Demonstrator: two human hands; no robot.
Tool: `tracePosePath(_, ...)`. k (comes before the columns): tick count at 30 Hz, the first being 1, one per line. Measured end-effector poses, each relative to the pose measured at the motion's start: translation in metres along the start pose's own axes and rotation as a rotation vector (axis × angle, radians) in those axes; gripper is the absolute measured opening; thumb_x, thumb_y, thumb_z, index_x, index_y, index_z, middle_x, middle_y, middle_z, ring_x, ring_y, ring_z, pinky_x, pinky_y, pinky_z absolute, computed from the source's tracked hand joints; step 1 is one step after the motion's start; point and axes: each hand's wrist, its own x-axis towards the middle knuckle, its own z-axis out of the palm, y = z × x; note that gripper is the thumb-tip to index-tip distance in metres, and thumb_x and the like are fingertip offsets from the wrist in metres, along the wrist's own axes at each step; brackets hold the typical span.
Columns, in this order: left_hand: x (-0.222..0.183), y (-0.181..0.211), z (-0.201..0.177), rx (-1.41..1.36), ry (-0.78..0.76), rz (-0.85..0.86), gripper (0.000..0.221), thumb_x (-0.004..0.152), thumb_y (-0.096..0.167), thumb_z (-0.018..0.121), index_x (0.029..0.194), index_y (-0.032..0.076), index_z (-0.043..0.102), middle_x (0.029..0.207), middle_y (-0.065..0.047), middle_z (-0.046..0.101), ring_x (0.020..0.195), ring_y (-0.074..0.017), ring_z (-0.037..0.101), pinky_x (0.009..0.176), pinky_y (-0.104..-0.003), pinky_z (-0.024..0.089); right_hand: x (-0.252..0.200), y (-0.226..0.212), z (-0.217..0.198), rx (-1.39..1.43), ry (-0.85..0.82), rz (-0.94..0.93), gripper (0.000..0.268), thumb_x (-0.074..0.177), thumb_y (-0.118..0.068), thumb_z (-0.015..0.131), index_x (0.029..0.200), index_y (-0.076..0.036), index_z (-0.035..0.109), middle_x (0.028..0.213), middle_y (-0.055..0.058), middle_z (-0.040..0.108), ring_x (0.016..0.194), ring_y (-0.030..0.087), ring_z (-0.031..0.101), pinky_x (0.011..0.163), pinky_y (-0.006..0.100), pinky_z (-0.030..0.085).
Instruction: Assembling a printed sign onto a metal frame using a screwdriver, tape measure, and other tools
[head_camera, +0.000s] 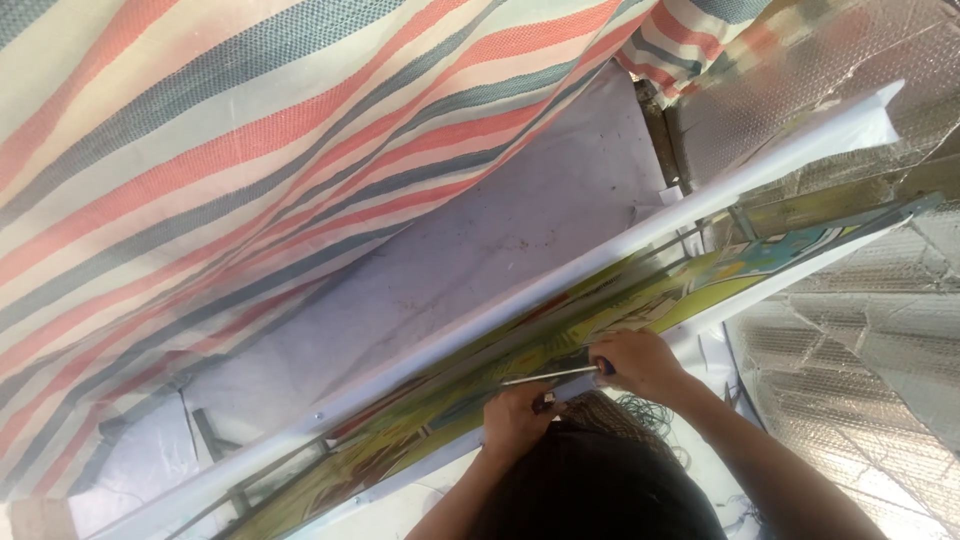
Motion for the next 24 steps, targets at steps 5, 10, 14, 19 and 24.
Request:
tracePosePath(5,0.003,-0.013,0.015,0.032,-0.065,-0.049,0.049,0.081,0.045,0.081,0.12,0.019,0.066,0.081,0.004,0.077,0.065,-0.0235,0.073,0.059,-0.037,0.056,0.005,-0.002,0.002,-0.121,-0.07,0.013,0.031,0.079,-0.049,0.081,0.088,-0.025,0.064,0.084,-0.01,0.068,0.093,0.014,0.066,0.084,0.035,0.046)
tracePosePath(10,0.004,-0.006,0.012,0.06,-0.119,-0.094,0.035,0.084,0.048,0.078,0.1,0.019,0.065,0.081,0.003,0.075,0.069,-0.0252,0.07,0.066,-0.04,0.054,0.005,0.005,0.009,-0.06,-0.003,0.039,0.032,0.079,-0.047,0.081,0.085,-0.021,0.065,0.063,-0.005,0.066,0.059,0.017,0.065,0.056,0.035,0.046)
tracePosePath(14,0.002,-0.003,0.012,0.07,-0.041,-0.045,0.033,0.082,0.043,0.078,0.1,0.02,0.062,0.081,0.002,0.075,0.072,-0.0285,0.072,0.063,-0.043,0.054,0.007,-0.002,-0.001,-0.116,-0.094,0.142,0.04,0.078,-0.058,0.08,0.089,-0.023,0.066,0.075,-0.003,0.069,0.068,0.018,0.067,0.062,0.037,0.05)
tracePosePath(19,0.007,-0.002,0.017,0.047,-0.084,-0.067,0.036,0.085,0.046,0.076,0.097,0.018,0.059,0.079,-0.002,0.074,0.071,-0.0313,0.07,0.064,-0.044,0.054,0.013,-0.001,-0.007,-0.083,-0.158,0.16,0.039,0.079,-0.059,0.078,0.086,-0.022,0.067,0.07,-0.007,0.067,0.065,0.015,0.063,0.063,0.033,0.047)
tracePosePath(24,0.021,0.028,0.036,0.101,-0.011,0.02,0.026,0.086,0.034,0.071,0.102,0.015,0.061,0.084,-0.013,0.073,0.068,-0.04,0.069,0.057,-0.051,0.054,0.018,-0.005,-0.019,-0.142,-0.198,0.142,0.023,0.081,-0.044,0.079,0.083,-0.024,0.066,0.078,-0.003,0.07,0.078,0.021,0.068,0.07,0.038,0.052)
